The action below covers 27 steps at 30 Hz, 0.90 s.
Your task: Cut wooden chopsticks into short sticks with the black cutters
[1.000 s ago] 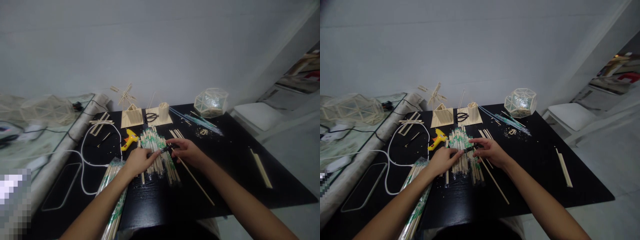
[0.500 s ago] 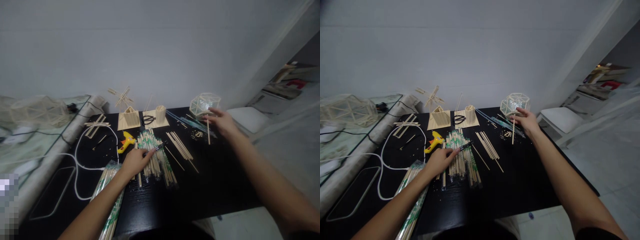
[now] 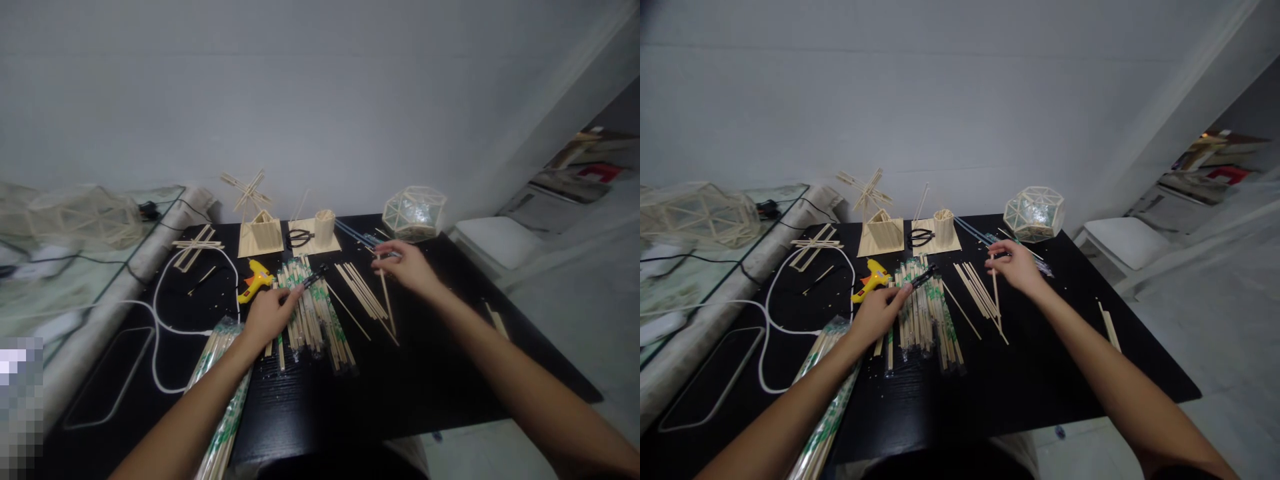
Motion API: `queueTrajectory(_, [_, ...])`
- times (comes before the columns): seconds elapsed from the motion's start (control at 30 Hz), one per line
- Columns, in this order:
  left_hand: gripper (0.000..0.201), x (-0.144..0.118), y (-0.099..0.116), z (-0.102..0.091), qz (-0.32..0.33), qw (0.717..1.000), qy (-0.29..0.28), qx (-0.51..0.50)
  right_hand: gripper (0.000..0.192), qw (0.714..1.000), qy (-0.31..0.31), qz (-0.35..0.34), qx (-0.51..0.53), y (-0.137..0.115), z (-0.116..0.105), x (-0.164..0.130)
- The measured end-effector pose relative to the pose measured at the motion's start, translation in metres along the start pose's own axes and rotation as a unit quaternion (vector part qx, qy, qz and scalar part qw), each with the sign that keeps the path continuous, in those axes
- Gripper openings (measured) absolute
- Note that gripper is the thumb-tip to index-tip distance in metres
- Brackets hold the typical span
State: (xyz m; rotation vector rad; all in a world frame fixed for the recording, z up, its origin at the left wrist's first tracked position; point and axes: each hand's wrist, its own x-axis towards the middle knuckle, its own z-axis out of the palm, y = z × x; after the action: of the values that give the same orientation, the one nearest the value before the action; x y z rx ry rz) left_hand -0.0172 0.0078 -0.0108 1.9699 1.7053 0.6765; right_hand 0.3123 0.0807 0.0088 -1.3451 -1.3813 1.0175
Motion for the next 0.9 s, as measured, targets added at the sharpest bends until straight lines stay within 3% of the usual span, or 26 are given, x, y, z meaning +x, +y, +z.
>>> queueTrajectory(0.1, [0.064, 0.001, -0.002, -0.001, -0.006, 1.000, 0.011, -0.019, 0.029, 0.997, -0.060, -0.030, -0.043, -0.002, 0.033, -0.014])
queueTrajectory(0.33, [0.065, 0.003, -0.005, -0.001, -0.017, 0.999, 0.002, -0.029, 0.030, 0.991, -0.081, -0.034, -0.102, 0.006, 0.077, -0.013])
queueTrajectory(0.5, [0.063, 0.001, -0.002, -0.001, -0.007, 1.000, 0.012, -0.004, 0.041, 0.997, -0.079, -0.002, -0.005, 0.009, 0.087, -0.019])
queueTrajectory(0.63, [0.057, -0.002, 0.003, -0.001, -0.003, 0.997, 0.052, 0.050, 0.050, 0.987, -0.108, 0.057, 0.105, -0.004, 0.089, -0.037])
queueTrajectory(0.73, [0.052, -0.006, 0.007, -0.003, 0.002, 0.993, 0.068, 0.093, 0.046, 0.976, -0.133, 0.098, 0.143, -0.016, 0.090, -0.055])
queueTrajectory(0.9, [0.052, -0.010, 0.012, -0.002, 0.025, 0.989, 0.043, 0.138, 0.038, 0.955, -0.159, 0.161, 0.193, -0.018, 0.094, -0.075])
